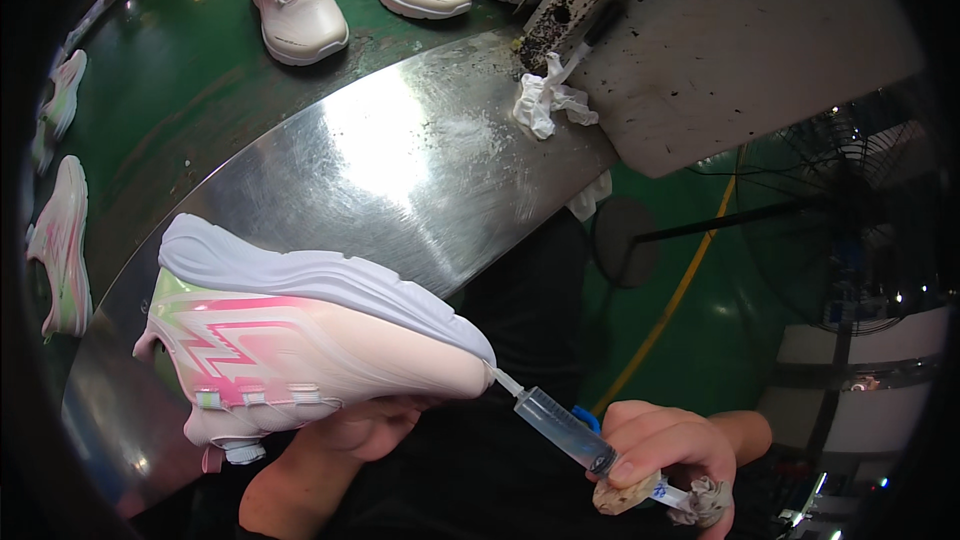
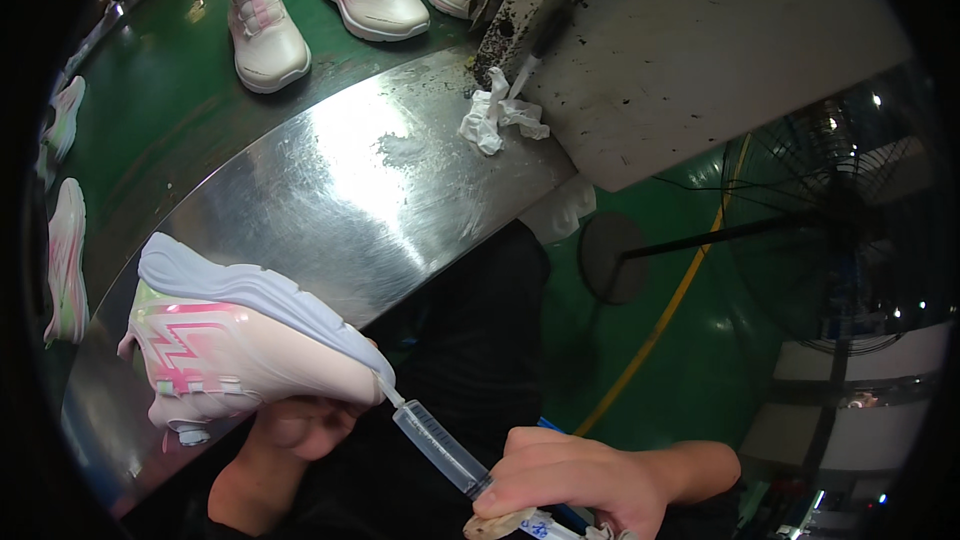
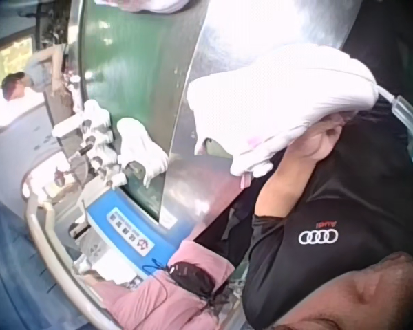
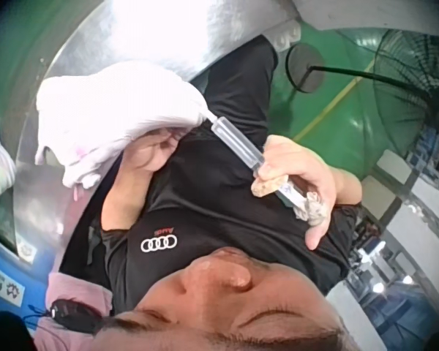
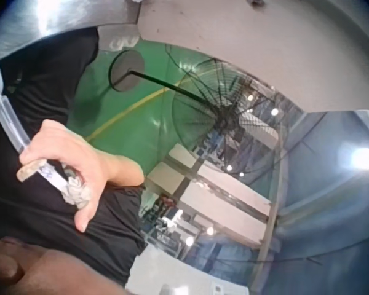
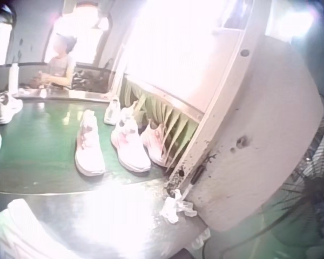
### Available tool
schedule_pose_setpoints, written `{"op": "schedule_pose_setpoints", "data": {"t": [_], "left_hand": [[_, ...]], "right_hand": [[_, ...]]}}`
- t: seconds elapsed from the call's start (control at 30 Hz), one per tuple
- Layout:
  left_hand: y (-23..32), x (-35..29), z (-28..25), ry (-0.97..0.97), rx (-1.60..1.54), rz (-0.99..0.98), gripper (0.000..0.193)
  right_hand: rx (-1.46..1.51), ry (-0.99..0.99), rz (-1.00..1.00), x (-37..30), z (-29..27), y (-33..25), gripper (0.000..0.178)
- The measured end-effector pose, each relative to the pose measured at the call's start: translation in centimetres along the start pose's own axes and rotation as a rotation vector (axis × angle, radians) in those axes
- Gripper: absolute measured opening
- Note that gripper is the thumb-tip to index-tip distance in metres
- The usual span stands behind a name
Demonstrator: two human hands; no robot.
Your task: The person applies liquid adhesive along the seams and edges of shoes using a syringe applicator and handles the shoes along the conveyor line.
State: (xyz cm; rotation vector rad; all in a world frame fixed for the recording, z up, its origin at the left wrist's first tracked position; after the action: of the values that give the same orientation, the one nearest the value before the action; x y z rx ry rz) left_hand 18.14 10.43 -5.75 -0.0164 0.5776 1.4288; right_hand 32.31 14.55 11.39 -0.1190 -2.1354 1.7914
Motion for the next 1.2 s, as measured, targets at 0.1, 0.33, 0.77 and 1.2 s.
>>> {"op": "schedule_pose_setpoints", "data": {"t": [0.1,0.33,0.77,1.2], "left_hand": [[0.1,0.8,0.4,-0.041,-0.014,0.003,0.071],[0.1,0.9,0.2,-0.135,-0.227,-0.010,0.076],[0.6,1.0,2.0,-0.283,-0.369,-0.023,0.037],[1.4,0.6,2.5,-0.237,-0.357,-0.031,0.040]], "right_hand": [[-0.042,0.020,-0.016,-0.2,0.1,0.1,0.098],[-0.192,0.013,-0.081,0.5,1.1,0.1,0.091],[-0.701,0.004,-0.199,1.6,3.9,1.1,0.064],[-0.795,0.034,-0.214,1.6,4.3,2.0,0.068]]}}
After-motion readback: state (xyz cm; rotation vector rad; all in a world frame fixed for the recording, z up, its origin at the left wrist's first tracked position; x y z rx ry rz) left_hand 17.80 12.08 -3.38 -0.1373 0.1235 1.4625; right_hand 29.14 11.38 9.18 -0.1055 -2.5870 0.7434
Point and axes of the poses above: each hand's wrist, its own x-axis towards the middle knuckle, its own z-axis out of the palm, y = z × x, the point moved 9 cm from there along x, towards the middle knuckle, and after that the axes turned 2 degrees about -x, right-handed, at the moved point
